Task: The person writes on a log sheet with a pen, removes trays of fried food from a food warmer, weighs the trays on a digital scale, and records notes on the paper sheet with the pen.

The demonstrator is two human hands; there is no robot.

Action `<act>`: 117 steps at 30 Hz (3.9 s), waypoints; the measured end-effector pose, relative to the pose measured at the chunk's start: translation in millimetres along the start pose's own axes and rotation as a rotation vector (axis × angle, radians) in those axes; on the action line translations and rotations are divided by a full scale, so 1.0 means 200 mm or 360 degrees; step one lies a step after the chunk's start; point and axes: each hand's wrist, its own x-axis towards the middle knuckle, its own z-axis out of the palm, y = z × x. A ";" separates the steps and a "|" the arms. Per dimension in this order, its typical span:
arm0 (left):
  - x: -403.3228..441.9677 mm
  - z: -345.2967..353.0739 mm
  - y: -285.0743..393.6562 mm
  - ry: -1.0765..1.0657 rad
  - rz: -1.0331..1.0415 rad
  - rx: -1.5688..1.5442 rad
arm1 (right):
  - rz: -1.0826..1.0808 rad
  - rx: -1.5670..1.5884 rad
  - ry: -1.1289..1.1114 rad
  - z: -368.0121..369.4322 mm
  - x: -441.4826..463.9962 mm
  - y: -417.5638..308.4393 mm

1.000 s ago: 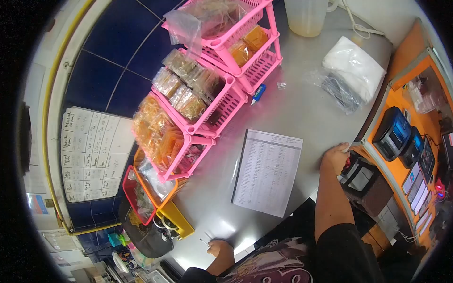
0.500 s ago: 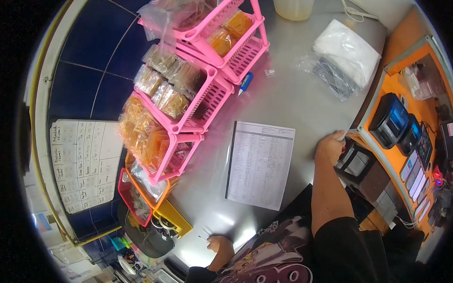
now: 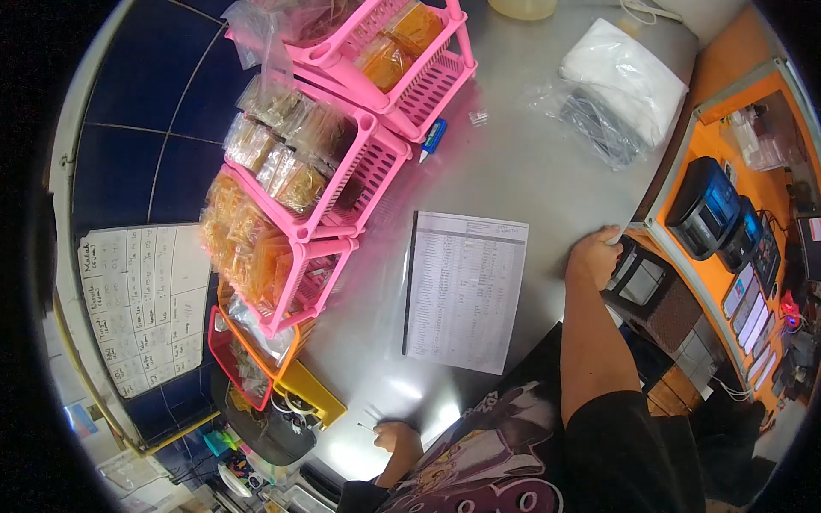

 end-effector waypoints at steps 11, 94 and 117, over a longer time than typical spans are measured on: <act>-0.08 -0.04 0.05 0.0115 0.0038 -0.0045 | 0.0079 0.0027 -0.0053 -0.03 -0.03 -0.03; 0.50 0.41 -0.45 -0.0167 0.0692 0.0964 | 0.0096 -0.0011 -0.0060 -0.01 0.00 -0.01; 0.00 0.02 -0.04 0.0043 0.0407 0.0451 | 0.0130 0.0045 -0.0042 -0.03 -0.02 -0.04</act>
